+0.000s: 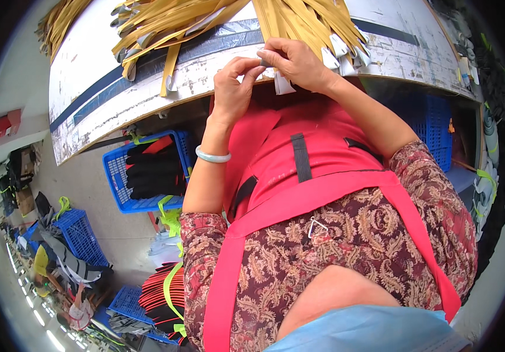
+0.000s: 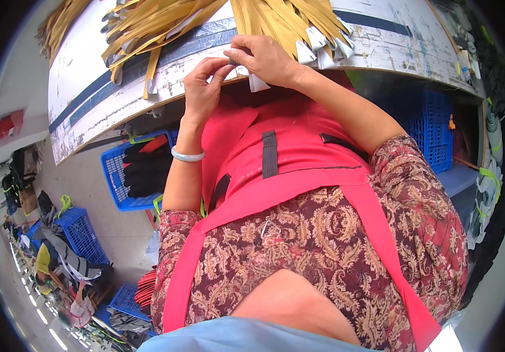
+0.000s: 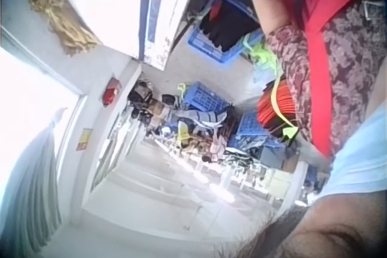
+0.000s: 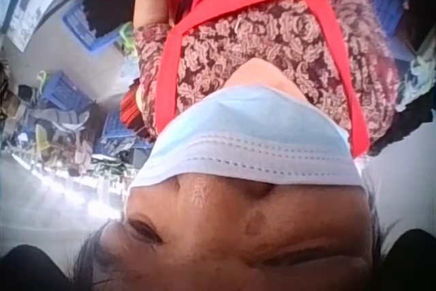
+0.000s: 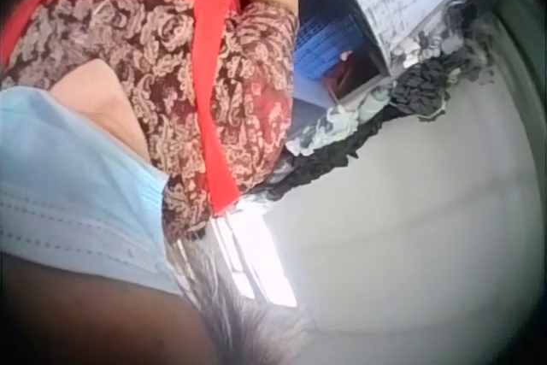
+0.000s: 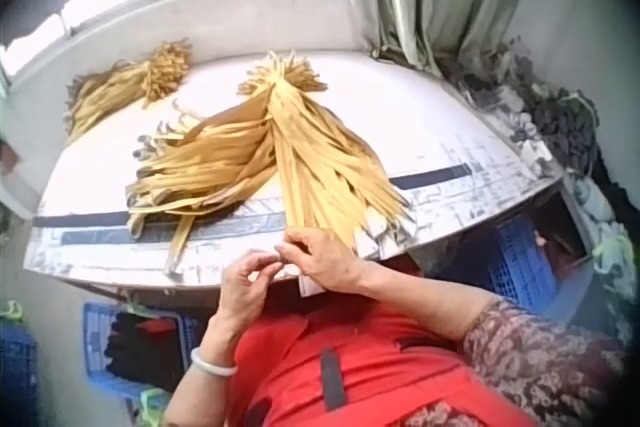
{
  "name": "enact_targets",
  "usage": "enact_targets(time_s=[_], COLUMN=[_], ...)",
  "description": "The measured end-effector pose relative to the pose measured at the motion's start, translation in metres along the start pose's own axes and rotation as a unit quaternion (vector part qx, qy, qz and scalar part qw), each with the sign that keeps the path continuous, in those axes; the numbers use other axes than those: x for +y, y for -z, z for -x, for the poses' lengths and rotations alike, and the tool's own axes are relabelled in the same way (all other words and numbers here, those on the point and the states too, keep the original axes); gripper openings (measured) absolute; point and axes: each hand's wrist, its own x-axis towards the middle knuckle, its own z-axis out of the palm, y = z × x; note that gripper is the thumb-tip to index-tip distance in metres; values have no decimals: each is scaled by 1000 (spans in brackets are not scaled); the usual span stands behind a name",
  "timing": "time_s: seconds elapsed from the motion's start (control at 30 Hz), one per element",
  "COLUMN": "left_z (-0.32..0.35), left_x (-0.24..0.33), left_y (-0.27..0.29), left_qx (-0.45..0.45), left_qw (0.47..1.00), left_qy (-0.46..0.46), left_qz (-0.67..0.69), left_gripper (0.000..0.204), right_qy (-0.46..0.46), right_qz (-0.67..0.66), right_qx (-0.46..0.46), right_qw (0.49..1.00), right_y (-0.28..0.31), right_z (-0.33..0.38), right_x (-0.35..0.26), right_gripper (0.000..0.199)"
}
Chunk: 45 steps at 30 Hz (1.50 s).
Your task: Applying tape to individual yellow fabric straps and bundling them together at a workshop bench.
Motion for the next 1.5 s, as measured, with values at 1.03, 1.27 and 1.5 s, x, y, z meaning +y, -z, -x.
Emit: enact_targets(time_s=[1.03, 1.27, 1.5], left_z=[-8, -16, -17], left_x=[4, 11, 2], left_y=[-4, 25, 27], left_qx=[-185, -136, -95], left_qw=[977, 958, 883], left_qy=[-89, 82, 145], left_qz=[-57, 237, 437], left_gripper=[10, 8, 10], right_qy=[-142, -26, 15], right_qz=[-82, -199, -182], right_qx=[-58, -125, -181], right_qw=[985, 972, 966], right_y=[29, 16, 22], right_z=[30, 14, -8], right_x=[10, -9, -23], right_gripper=[16, 14, 13])
